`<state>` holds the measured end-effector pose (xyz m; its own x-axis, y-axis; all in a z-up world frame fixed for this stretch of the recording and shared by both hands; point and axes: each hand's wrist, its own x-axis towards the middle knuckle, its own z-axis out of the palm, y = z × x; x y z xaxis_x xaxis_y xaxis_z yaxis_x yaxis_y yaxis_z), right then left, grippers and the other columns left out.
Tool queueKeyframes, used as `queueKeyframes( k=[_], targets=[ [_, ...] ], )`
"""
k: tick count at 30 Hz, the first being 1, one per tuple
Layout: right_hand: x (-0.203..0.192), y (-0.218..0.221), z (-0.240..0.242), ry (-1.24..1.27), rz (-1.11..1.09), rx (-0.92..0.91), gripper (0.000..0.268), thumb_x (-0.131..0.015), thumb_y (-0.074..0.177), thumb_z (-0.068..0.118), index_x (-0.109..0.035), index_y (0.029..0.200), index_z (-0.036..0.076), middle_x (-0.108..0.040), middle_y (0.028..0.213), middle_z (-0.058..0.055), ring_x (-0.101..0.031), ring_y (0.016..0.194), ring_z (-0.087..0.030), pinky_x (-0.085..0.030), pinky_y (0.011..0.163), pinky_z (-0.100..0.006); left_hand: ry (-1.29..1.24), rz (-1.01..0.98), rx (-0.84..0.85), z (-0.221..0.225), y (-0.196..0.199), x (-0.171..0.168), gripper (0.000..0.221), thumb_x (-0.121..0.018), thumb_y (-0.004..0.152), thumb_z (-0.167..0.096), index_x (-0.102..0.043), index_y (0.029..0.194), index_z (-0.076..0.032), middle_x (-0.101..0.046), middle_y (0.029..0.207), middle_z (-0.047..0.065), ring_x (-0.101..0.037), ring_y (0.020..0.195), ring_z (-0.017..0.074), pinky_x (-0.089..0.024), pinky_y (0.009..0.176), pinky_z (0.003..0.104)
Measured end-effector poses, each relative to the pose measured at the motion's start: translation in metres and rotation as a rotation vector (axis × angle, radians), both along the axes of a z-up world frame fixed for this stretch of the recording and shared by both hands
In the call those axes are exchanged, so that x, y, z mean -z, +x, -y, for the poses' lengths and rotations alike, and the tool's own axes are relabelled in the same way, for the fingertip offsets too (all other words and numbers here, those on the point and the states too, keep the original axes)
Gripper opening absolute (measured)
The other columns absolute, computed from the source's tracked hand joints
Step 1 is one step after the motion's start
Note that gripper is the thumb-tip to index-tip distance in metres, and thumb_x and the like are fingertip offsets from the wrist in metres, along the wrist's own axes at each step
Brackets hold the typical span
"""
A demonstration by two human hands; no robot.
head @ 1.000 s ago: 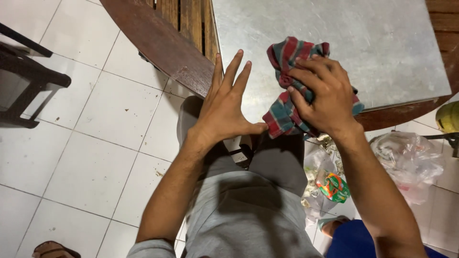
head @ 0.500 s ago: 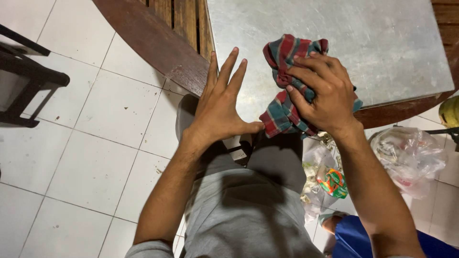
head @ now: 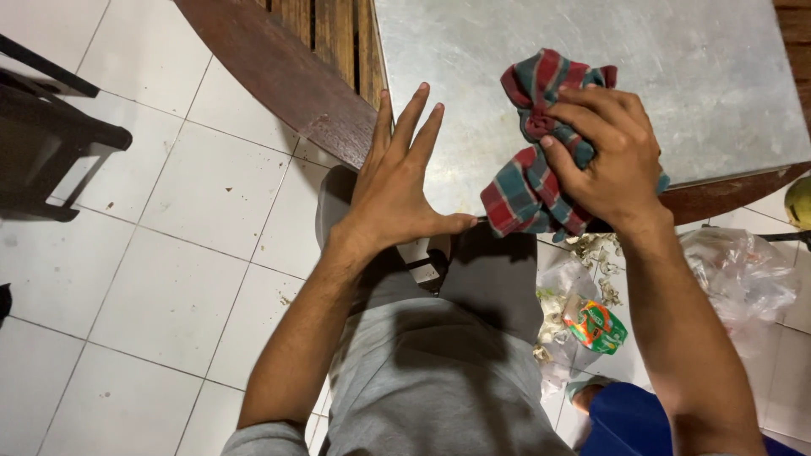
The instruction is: Wiping down metal baking trays with a cloth and organizing them along with cake molds on a table.
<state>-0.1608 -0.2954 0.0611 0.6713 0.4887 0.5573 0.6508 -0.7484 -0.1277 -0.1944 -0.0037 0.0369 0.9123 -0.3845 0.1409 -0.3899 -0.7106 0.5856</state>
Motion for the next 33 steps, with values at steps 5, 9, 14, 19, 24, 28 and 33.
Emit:
queueKeyframes(
  k=[5,9,14,19,24,28,33],
  targets=[
    [0.005,-0.009,-0.015,-0.072,0.063,0.101,0.028,-0.077,0.099,0.025,-0.079,0.124,0.011,-0.073,0.129,-0.01,-0.06,0.12,-0.034,-0.049,0.095,-0.05,-0.016,0.055,-0.003,0.001,0.0,0.013,0.146,-0.099,0.068,-0.067,-0.007,0.168,-0.014,0.005,0.175,0.005,0.015,0.159,0.0439,-0.019,0.128,0.066],
    [0.002,-0.011,-0.019,-0.026,0.068,0.072,0.026,-0.077,0.1,0.022,-0.079,0.123,0.009,-0.072,0.129,-0.011,-0.06,0.12,-0.036,-0.05,0.097,-0.05,-0.017,0.028,-0.008,0.0,0.0,0.008,0.144,-0.1,0.068,-0.065,-0.01,0.168,-0.013,0.005,0.174,0.003,0.013,0.159,0.0429,-0.02,0.127,0.066],
    [0.001,-0.011,-0.018,-0.034,0.074,0.059,0.026,-0.078,0.101,0.021,-0.079,0.123,0.008,-0.072,0.13,-0.012,-0.06,0.12,-0.036,-0.05,0.098,-0.05,-0.03,0.003,-0.01,0.0,-0.001,0.001,0.142,-0.098,0.069,-0.063,-0.009,0.168,-0.014,0.006,0.174,0.001,0.016,0.158,0.0411,-0.027,0.123,0.067],
    [0.001,-0.011,-0.018,-0.027,0.077,0.04,0.026,-0.077,0.101,0.02,-0.079,0.124,0.007,-0.073,0.129,-0.012,-0.061,0.119,-0.035,-0.051,0.098,-0.05,-0.012,-0.003,-0.018,0.0,-0.001,0.003,0.141,-0.097,0.068,-0.066,-0.011,0.168,-0.013,0.006,0.174,0.0,0.015,0.159,0.0398,-0.027,0.123,0.066],
    [0.002,-0.011,-0.018,-0.018,0.09,0.036,0.025,-0.078,0.1,0.019,-0.079,0.121,0.006,-0.073,0.128,-0.013,-0.061,0.118,-0.036,-0.051,0.096,-0.05,-0.022,0.024,-0.021,0.0,-0.001,0.004,0.142,-0.098,0.067,-0.066,-0.012,0.168,-0.013,0.004,0.174,0.001,0.013,0.159,0.0414,-0.03,0.123,0.067],
    [0.001,-0.011,-0.018,-0.022,0.085,0.041,0.026,-0.078,0.1,0.019,-0.079,0.123,0.006,-0.073,0.128,-0.013,-0.062,0.117,-0.036,-0.052,0.097,-0.05,-0.019,0.018,-0.021,0.0,-0.001,0.004,0.142,-0.099,0.066,-0.065,-0.012,0.168,-0.014,0.005,0.174,0.001,0.014,0.159,0.0405,-0.029,0.123,0.066],
    [0.002,-0.012,-0.018,-0.014,0.073,0.053,0.026,-0.078,0.101,0.02,-0.079,0.124,0.007,-0.073,0.129,-0.012,-0.061,0.12,-0.036,-0.051,0.097,-0.051,-0.005,0.018,-0.024,0.001,0.0,0.002,0.142,-0.099,0.065,-0.065,-0.015,0.167,-0.011,0.003,0.173,0.002,0.013,0.158,0.0406,-0.027,0.124,0.065]
  ],
)
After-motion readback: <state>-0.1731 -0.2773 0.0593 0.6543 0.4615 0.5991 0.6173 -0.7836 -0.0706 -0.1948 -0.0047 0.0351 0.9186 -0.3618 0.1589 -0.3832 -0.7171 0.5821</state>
